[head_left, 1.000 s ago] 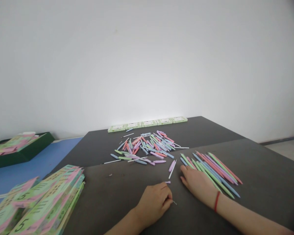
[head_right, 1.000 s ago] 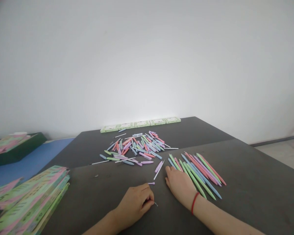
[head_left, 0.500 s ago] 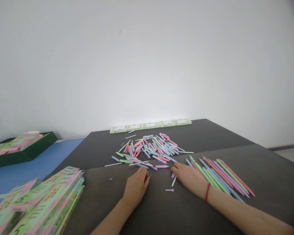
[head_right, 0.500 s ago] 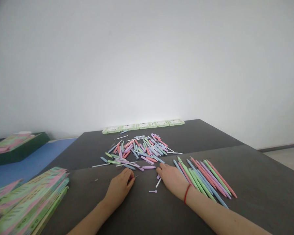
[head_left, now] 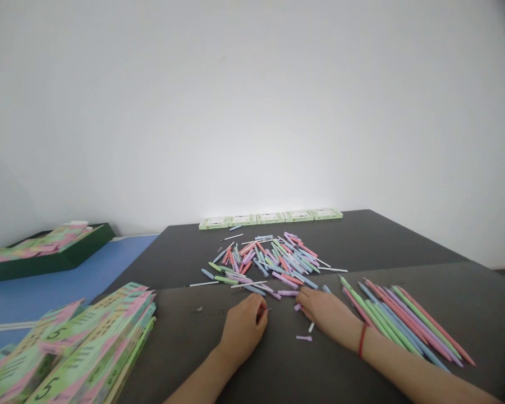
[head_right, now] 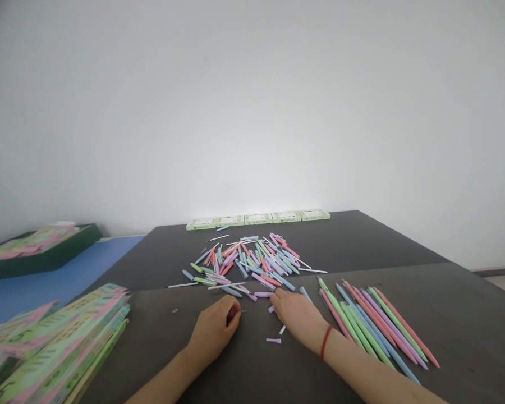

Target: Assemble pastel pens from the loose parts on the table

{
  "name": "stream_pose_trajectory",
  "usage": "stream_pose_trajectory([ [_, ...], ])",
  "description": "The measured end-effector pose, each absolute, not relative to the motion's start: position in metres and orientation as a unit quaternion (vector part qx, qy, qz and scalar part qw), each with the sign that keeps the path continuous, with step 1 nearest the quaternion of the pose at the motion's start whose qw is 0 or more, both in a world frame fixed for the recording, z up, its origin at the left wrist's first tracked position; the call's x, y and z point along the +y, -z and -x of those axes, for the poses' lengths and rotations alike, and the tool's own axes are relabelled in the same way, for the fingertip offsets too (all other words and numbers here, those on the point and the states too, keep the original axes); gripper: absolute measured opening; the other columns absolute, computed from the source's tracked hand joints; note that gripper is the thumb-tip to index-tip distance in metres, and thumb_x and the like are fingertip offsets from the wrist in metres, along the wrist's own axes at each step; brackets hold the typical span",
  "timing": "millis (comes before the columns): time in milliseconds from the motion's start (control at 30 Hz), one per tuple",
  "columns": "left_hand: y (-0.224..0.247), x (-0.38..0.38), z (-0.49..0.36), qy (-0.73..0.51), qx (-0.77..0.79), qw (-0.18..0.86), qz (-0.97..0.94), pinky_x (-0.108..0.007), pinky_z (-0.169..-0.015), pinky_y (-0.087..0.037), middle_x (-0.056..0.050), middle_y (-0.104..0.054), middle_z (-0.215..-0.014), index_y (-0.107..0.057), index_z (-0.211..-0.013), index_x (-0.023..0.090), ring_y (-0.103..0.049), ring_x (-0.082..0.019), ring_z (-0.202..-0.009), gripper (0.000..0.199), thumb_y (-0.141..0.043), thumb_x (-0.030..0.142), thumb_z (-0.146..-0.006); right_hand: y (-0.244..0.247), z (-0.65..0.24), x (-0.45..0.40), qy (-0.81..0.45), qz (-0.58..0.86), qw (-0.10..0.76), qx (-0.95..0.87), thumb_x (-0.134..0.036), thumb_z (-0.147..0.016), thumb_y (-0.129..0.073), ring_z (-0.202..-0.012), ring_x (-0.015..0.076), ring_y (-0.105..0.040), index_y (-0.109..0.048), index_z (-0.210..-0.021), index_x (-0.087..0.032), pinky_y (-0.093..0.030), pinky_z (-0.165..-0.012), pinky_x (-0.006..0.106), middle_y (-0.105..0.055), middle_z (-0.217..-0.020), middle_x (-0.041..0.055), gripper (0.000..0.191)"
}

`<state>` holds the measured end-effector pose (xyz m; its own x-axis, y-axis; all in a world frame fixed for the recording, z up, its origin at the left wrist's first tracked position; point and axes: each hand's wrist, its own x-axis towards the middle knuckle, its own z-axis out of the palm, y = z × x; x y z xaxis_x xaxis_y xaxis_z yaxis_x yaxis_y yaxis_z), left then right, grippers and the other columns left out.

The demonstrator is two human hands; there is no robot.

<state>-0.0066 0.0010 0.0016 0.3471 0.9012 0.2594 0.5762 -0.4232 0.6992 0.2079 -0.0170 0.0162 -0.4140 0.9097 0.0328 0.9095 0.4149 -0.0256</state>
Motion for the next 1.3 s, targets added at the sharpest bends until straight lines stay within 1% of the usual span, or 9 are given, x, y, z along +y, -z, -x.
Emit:
stream_pose_trajectory([
  [200, -0.002, 0.0, 0.007, -0.335, 0.465, 0.267, -0.775, -0.025, -0.059, -0.026, 0.002, -0.054, -0.065, -0.055, -0.07, 0.023, -0.047, -0.016, -0.058, 0.01, -0.052, 0.014, -0.074, -0.028, -0.19, -0.002, -0.037, 0.555, 0.053, -0.829, -0.021, -0.094, -0.042, -0.095, 0.0197, -0.062, -0.06, -0.103, -0.019, -0.044, -0.08, 0.027, -0.065, -0.103, 0.0077, 0.021],
  [333, -0.002, 0.0, 0.007, -0.348, 0.461, 0.279, -0.767, -0.025, -0.058, -0.027, 0.002, -0.053, -0.063, -0.056, -0.069, 0.023, -0.046, -0.016, -0.057, 0.01, -0.052, 0.015, -0.075, -0.035, -0.196, 0.019, -0.052, 0.628, 0.055, -0.775, -0.025, -0.095, -0.041, -0.093, 0.0231, -0.061, -0.06, -0.101, -0.012, -0.046, -0.081, 0.034, -0.064, -0.101, 0.0136, 0.024],
  [500, -0.003, -0.001, 0.007, -0.362, 0.453, 0.275, -0.767, -0.026, -0.062, -0.032, 0.0, -0.055, -0.066, -0.057, -0.07, 0.023, -0.049, -0.017, -0.06, 0.012, -0.052, 0.014, -0.075, -0.034, -0.194, 0.039, -0.15, 0.661, 0.061, -0.732, -0.031, -0.09, -0.055, -0.094, 0.0203, -0.06, -0.056, -0.112, -0.015, -0.05, -0.081, 0.041, -0.059, -0.112, 0.0073, 0.027],
  [633, -0.006, -0.003, 0.007, -0.393, 0.434, 0.251, -0.771, -0.031, -0.077, -0.038, -0.005, -0.06, -0.088, -0.06, -0.087, 0.023, -0.055, -0.023, -0.083, 0.017, -0.051, 0.013, -0.077, -0.042, -0.198, 0.036, -0.286, 0.643, 0.111, -0.702, -0.031, -0.088, -0.054, -0.074, 0.0149, -0.059, -0.061, -0.09, -0.013, -0.049, -0.065, 0.029, -0.062, -0.086, 0.0032, 0.019],
  [800, -0.012, -0.012, 0.006, -0.433, 0.369, 0.163, -0.806, -0.042, -0.101, -0.027, -0.011, -0.051, -0.125, -0.052, -0.122, 0.023, -0.042, -0.028, -0.118, 0.045, -0.056, 0.014, -0.078, -0.05, -0.199, 0.003, -0.516, 0.556, 0.165, -0.63, -0.037, -0.081, -0.048, -0.043, 0.0068, -0.038, -0.05, -0.066, -0.017, -0.024, -0.037, 0.017, -0.041, -0.053, -0.0056, 0.025],
  [967, -0.019, -0.019, 0.005, -0.353, 0.311, 0.184, -0.863, -0.041, -0.097, -0.027, -0.007, -0.065, -0.099, -0.062, -0.108, 0.025, -0.053, -0.025, -0.099, 0.026, -0.054, 0.018, -0.084, -0.042, -0.183, -0.034, -0.648, 0.484, 0.199, -0.554, -0.046, -0.08, -0.042, -0.042, 0.0059, -0.033, -0.047, -0.071, -0.019, -0.02, -0.035, 0.017, -0.039, -0.06, -0.005, 0.029],
  [1100, -0.018, -0.018, 0.004, -0.347, 0.314, 0.237, -0.851, -0.035, -0.087, -0.034, -0.003, -0.062, -0.076, -0.062, -0.081, 0.021, -0.054, -0.019, -0.077, 0.016, -0.049, 0.02, -0.089, -0.043, -0.174, -0.056, -0.621, 0.465, 0.322, -0.542, -0.049, -0.086, -0.035, -0.044, 0.0074, -0.039, -0.048, -0.081, -0.019, -0.026, -0.036, 0.018, -0.044, -0.064, -0.004, 0.033],
  [1233, -0.014, -0.02, 0.002, -0.347, 0.308, 0.287, -0.838, -0.031, -0.078, -0.039, -0.003, -0.059, -0.077, -0.058, -0.08, 0.02, -0.052, -0.02, -0.079, 0.014, -0.048, 0.026, -0.089, -0.051, -0.169, -0.069, -0.449, 0.469, 0.416, -0.637, -0.03, -0.082, -0.056, -0.061, 0.0121, -0.05, -0.052, -0.107, -0.021, -0.04, -0.051, 0.022, -0.052, -0.072, -0.0028, 0.027],
  [1300, -0.011, -0.023, 0.001, -0.337, 0.3, 0.295, -0.842, -0.032, -0.078, -0.04, -0.005, -0.061, -0.081, -0.06, -0.084, 0.02, -0.052, -0.021, -0.082, 0.014, -0.049, 0.027, -0.088, -0.054, -0.168, -0.069, -0.355, 0.475, 0.412, -0.692, -0.019, -0.08, -0.058, -0.071, 0.0142, -0.053, -0.058, -0.103, -0.022, -0.042, -0.062, 0.024, -0.056, -0.079, -0.0007, 0.024],
])
